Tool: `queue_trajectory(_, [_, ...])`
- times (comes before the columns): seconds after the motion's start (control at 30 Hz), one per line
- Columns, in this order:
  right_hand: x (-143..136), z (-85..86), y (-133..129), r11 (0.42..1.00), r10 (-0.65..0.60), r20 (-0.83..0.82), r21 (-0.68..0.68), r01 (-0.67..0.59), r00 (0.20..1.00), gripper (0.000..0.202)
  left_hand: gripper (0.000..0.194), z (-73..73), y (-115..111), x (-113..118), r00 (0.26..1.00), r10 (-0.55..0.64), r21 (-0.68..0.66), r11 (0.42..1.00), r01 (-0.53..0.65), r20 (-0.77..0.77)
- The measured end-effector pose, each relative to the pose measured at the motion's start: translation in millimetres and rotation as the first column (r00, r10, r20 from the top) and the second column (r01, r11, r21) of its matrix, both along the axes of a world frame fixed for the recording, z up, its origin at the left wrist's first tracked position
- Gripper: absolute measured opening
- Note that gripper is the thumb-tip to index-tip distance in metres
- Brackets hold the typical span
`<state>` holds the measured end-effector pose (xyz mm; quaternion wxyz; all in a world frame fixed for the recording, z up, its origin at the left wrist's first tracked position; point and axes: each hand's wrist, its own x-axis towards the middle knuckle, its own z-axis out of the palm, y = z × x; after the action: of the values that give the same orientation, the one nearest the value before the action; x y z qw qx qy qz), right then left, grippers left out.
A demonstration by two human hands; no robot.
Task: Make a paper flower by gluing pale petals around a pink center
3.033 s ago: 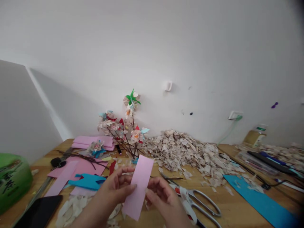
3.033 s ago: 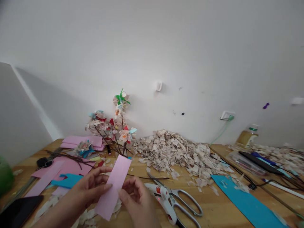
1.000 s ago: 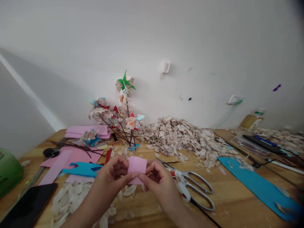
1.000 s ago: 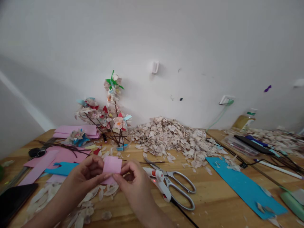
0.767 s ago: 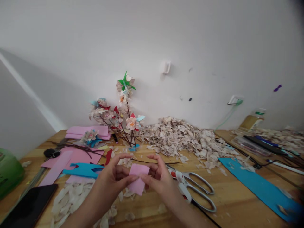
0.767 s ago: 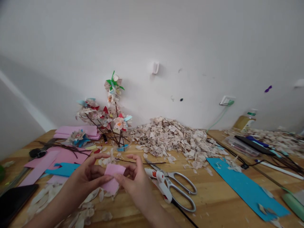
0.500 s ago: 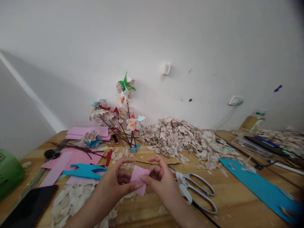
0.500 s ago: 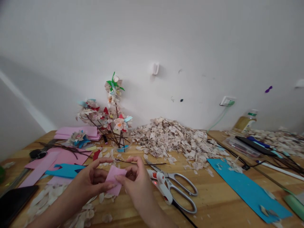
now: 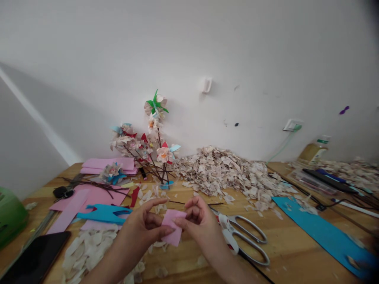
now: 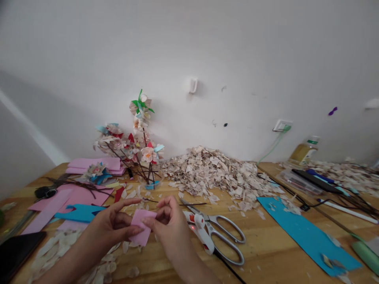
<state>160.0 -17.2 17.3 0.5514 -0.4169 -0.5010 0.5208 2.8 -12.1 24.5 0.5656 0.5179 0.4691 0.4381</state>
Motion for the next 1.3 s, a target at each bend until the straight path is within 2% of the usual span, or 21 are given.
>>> queue_trajectory(0.13, [0,0.3,-1,1.000,-0.014,0.029,0.004,0.014,0.999,0.028,0.063,-4.2,1,0,0.999,0.000,-0.002,1.000,0.000,0.036])
queue_trajectory(0.23, [-1,0.7,-2,0.999,-0.040,0.069,0.003,0.040,0.997,0.027,0.063,-4.6,1,-1,0.997,-0.014,-0.053,0.998,0.018,0.075])
queue_trajectory(0.37, [-1,2.7,-3,0.998,-0.065,0.132,0.008,0.065,0.989,0.027,0.079,1.5,1,-2,0.996,-0.032,-0.136,0.990,0.044,0.086])
queue_trajectory(0.47, [2,4.6,-1,0.996,-0.088,0.121,0.011,0.088,0.989,0.025,0.092,6.3,1,-3,0.993,-0.044,-0.194,0.979,0.065,0.110])
queue_trajectory(0.53, [4,4.9,0,0.993,-0.120,0.101,0.013,0.119,0.988,0.024,0.094,6.0,1,-4,0.987,-0.043,-0.218,0.973,0.076,0.155])
queue_trajectory(0.67, [4,1.0,3,0.988,-0.152,0.028,0.016,0.151,0.988,0.027,0.078,-4.2,2,1,0.967,-0.059,-0.201,0.973,0.111,0.250])
queue_trajectory(0.77, [1,-3.4,3,0.992,-0.124,0.001,-0.012,0.124,0.992,0.029,0.064,-12.3,-1,9,0.971,-0.084,-0.143,0.983,0.118,0.222])
queue_trajectory(0.87, [-1,-4.2,2,0.991,-0.134,0.031,-0.015,0.134,0.991,0.030,0.055,-13.8,-4,15,0.986,-0.040,-0.132,0.989,0.062,0.162])
queue_trajectory(0.97, [-1,-2.3,1,0.988,-0.153,0.043,0.006,0.153,0.987,0.030,0.057,-9.7,-4,14,0.995,-0.004,-0.140,0.990,0.017,0.095])
queue_trajectory(1.03, [-1,-1.4,2,0.989,-0.147,0.041,0.012,0.147,0.988,0.030,0.053,-4.8,-4,10,0.998,-0.022,-0.133,0.991,0.028,0.051])
queue_trajectory(1.13, [-2,-0.5,2,0.991,-0.135,0.022,0.013,0.135,0.991,0.031,0.041,6.1,-3,-1,0.991,-0.133,-0.165,0.977,0.133,0.012])
queue_trajectory(1.3, [0,6.1,2,0.995,-0.095,0.023,0.010,0.095,0.995,0.034,0.036,27.3,-7,-19,0.956,-0.292,-0.180,0.940,0.289,0.009])
